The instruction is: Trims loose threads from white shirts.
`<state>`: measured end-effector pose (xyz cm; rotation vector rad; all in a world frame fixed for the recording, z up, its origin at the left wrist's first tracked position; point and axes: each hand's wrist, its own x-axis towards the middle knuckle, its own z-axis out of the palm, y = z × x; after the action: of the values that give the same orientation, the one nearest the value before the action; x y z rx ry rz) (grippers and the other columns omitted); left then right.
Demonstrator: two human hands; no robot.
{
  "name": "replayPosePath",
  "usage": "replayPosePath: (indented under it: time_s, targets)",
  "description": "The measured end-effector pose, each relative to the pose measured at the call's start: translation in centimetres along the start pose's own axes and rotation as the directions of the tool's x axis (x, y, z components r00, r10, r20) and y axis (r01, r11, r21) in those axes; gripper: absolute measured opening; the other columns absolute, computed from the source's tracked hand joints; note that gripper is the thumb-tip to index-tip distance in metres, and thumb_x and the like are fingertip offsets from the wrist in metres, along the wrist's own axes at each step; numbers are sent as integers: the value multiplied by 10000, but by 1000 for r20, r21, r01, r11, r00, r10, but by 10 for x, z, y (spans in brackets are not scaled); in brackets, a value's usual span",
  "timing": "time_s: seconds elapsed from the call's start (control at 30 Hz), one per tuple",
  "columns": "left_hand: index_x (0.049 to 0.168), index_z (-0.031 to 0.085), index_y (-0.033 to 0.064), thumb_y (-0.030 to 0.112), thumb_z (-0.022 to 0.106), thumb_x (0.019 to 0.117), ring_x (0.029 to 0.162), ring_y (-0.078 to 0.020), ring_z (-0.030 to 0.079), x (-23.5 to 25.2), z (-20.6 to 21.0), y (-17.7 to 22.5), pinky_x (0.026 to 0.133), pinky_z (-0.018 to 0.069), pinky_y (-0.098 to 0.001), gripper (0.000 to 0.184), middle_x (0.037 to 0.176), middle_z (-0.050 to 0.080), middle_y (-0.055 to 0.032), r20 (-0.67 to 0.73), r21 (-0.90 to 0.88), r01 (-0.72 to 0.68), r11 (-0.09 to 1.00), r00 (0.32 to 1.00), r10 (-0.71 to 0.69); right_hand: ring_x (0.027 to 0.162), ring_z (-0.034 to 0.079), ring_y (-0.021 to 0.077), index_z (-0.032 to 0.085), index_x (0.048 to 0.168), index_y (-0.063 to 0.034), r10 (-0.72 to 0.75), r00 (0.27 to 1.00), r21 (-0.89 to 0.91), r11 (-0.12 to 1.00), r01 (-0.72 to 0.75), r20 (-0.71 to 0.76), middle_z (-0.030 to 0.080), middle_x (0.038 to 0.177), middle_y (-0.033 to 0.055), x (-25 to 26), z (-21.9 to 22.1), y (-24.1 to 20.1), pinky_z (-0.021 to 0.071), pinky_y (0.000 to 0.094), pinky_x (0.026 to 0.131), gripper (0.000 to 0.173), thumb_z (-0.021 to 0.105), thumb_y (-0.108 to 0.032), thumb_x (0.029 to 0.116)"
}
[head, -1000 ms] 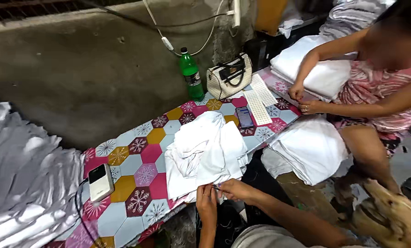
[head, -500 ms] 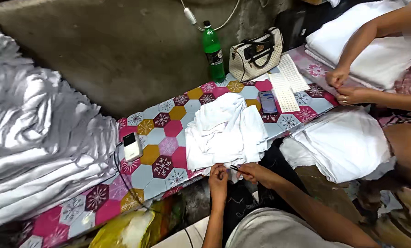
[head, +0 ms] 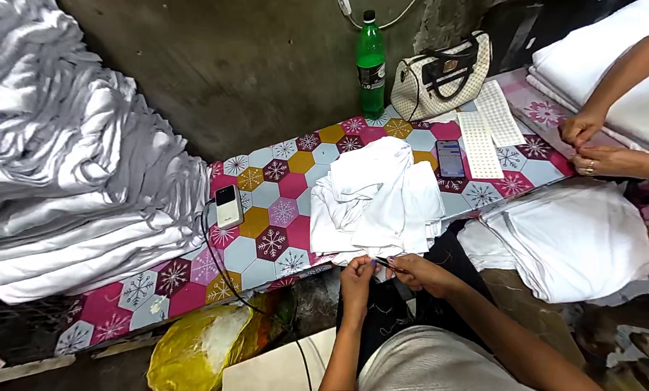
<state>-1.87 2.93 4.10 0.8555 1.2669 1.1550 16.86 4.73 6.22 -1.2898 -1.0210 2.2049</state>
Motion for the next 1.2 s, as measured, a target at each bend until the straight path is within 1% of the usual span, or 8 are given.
replayPosePath:
  time_s: [0.37,0.53,0.63,0.73,0.77,0.9,0.97,1.2]
  targets:
    - [943,674,-61,-77,590,935,746,-140,736,-1,1,-1,782,622,-306,86,792,748,-79,19,-89,-8,996,1000,9,425,303,-18,592,864,-129,-96,995,-3,995,96,-32,372,554,-115,13,0,-1,259,153,418,321,440,-280,1104]
    - [978,649,-85,-80,556,958,798,-209,766,-1,1,-7,823,634,-356,95,854,768,-135,39,-124,6,992,999,-1,429,302,-13,590,863,-128,-114,992,15,993,115,-60,361,556,-115,13,-3,3,264,156,421,308,446,-262,1100]
    - [1091,548,-76,-39,491,996,818,-246,767,-1,-1,-11,818,640,-406,117,889,753,-145,47,-149,-24,989,998,31,437,312,-12,623,931,-114,-121,991,-11,993,121,-54,363,562,-121,5,-5,-2,282,162,434,318,412,-275,1107]
    - [1300,468,-92,-58,566,960,776,-196,746,2,3,-6,755,641,-360,356,921,730,-118,21,-129,-31,991,999,34,435,310,-16,647,963,-97,-134,989,-24,991,133,-54,368,559,-121,3,-3,-8,277,160,431,337,401,-273,1110]
    - [1303,497,-102,-60,601,948,740,-167,736,4,6,-7,722,640,-332,372,895,727,-103,-2,-102,-37,994,999,37,435,307,-15,645,967,-92,-138,989,-35,990,137,-55,369,561,-120,4,-2,-10,275,160,430,337,396,-268,1111]
    - [1082,679,-99,-70,636,932,616,-96,692,18,10,-16,626,608,-254,158,767,731,-75,-78,-8,-67,998,995,66,430,308,-12,648,970,-90,-153,986,-56,987,149,-66,364,552,-118,8,0,-11,274,164,429,315,416,-255,1105]
    - [1045,715,-96,-64,652,932,597,-103,695,18,8,-13,617,611,-258,133,740,736,-82,-81,-3,-53,999,995,52,430,303,-13,646,954,-95,-150,986,-54,988,146,-78,362,549,-120,6,-1,-9,264,165,428,304,425,-243,1100]
    - [1052,638,-85,-20,582,985,719,-151,741,10,1,-17,729,640,-312,108,823,740,-96,-26,29,-90,996,996,91,428,316,-13,630,907,-110,-84,994,-4,996,84,-74,372,549,-117,9,-3,0,274,160,425,325,428,-270,1104]
